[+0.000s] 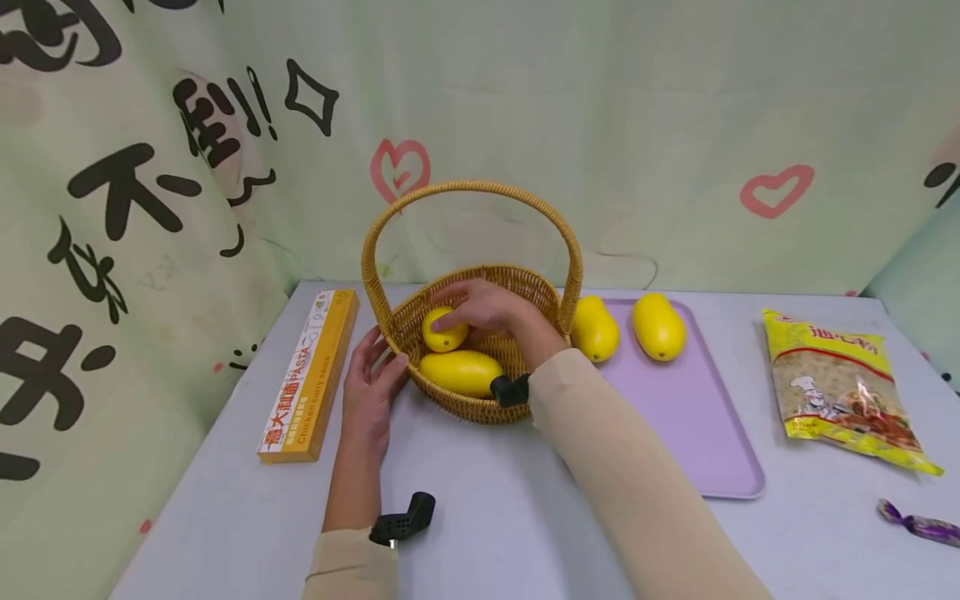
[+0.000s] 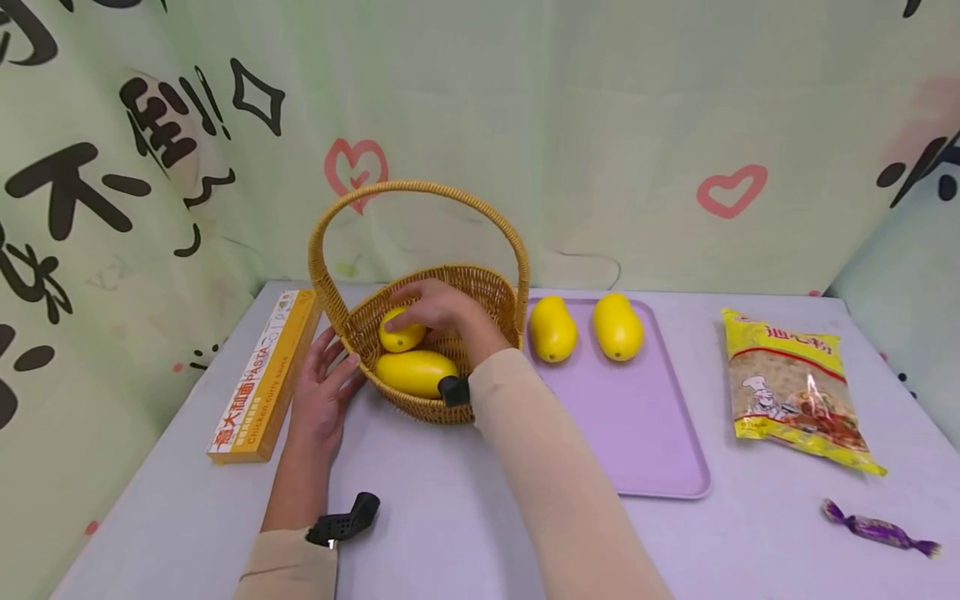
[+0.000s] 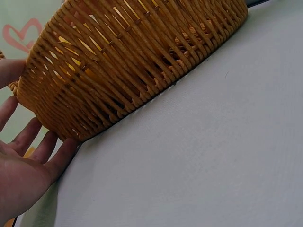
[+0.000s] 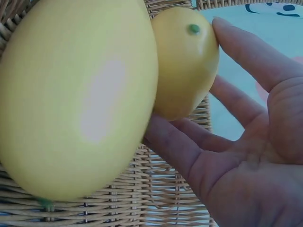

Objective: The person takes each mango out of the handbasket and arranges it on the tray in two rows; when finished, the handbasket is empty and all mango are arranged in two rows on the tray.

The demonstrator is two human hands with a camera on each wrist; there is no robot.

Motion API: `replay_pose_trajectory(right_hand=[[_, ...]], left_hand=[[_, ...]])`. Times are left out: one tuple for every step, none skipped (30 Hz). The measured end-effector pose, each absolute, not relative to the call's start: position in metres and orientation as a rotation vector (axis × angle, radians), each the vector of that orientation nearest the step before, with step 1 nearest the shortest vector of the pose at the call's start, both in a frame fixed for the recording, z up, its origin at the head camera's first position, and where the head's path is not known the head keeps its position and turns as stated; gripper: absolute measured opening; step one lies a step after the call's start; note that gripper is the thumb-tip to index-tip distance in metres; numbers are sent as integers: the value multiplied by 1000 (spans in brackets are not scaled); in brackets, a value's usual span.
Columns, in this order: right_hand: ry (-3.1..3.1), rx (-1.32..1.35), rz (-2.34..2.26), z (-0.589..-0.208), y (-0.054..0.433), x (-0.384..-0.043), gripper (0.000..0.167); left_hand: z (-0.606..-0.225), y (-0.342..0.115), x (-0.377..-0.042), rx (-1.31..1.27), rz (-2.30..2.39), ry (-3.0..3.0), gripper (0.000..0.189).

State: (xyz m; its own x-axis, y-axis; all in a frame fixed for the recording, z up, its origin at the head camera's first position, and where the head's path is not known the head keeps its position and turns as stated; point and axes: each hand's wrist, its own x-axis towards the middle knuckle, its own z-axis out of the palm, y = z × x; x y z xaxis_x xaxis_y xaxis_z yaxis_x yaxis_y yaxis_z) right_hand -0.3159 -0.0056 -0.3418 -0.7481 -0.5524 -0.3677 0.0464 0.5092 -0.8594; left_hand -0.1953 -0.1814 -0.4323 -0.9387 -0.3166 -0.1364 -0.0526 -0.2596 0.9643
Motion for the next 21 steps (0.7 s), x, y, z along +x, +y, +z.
replay_pose_trajectory(right_hand=[[2104,-396,-1242,-342,-5,-316,56],[2089,-384,-1244,-341,-5,-316,57],[2075,-373,-1246,-341,-5,-316,58],[2065,-363,-1248,-341,-5,-316,58],[2061,-355,-1245,-341,-5,-316,57],[2060,-349,-1241,-341,-5,-316,57],[2060,-342,-1237,-341,-5,-316,57],[2058,-333,-1237,-341,-5,-316,57],[2057,-325,-1236,-341,-5,-316,57],[2054,-317,-1238,-341,-5,-316,57],[2056,-316,-1235,-341,-5,-316,57],[2057,-317,-1232,-341,-5,-316,57],[2059,-320,-1228,-340,-4,-315,57],[2062,-326,-1224,-340,-4,-315,58],[2066,-334,-1220,-339,-3,-315,58],[2074,-340,-1217,-338,-2,-314,58],[2080,-346,-1216,-338,-1,-314,57],[2081,-351,-1221,-337,0,-314,57],[2083,-354,-1228,-336,1,-313,57],[2079,-353,-1242,-335,2,-313,57],[2079,-354,-1256,-335,3,-313,56]], left_hand=[[-433,-181,-195,456,-2321,-1798,61],[-433,-181,-196,456,-2320,-1799,62],[-433,-181,-196,456,-2320,-1802,62],[-433,-181,-196,460,-2321,-1801,62],[-433,-181,-195,460,-2321,-1802,62],[-433,-181,-196,461,-2320,-1803,62],[-433,-181,-196,460,-2320,-1805,62],[-433,-181,-195,461,-2321,-1804,62],[-432,-181,-195,462,-2321,-1803,62],[-432,-181,-195,465,-2323,-1801,61],[-432,-181,-195,465,-2323,-1803,61],[-432,-181,-195,463,-2323,-1804,61],[-432,-181,-195,465,-2325,-1803,61],[-432,-181,-195,466,-2326,-1804,61],[-432,-181,-195,467,-2328,-1803,61],[-432,-181,-195,466,-2328,-1803,62],[-432,-181,-195,463,-2327,-1804,62],[-433,-181,-195,461,-2325,-1805,62],[-433,-182,-195,460,-2323,-1806,62],[-433,-182,-195,456,-2321,-1808,62],[-433,-182,-195,456,-2319,-1810,63]])
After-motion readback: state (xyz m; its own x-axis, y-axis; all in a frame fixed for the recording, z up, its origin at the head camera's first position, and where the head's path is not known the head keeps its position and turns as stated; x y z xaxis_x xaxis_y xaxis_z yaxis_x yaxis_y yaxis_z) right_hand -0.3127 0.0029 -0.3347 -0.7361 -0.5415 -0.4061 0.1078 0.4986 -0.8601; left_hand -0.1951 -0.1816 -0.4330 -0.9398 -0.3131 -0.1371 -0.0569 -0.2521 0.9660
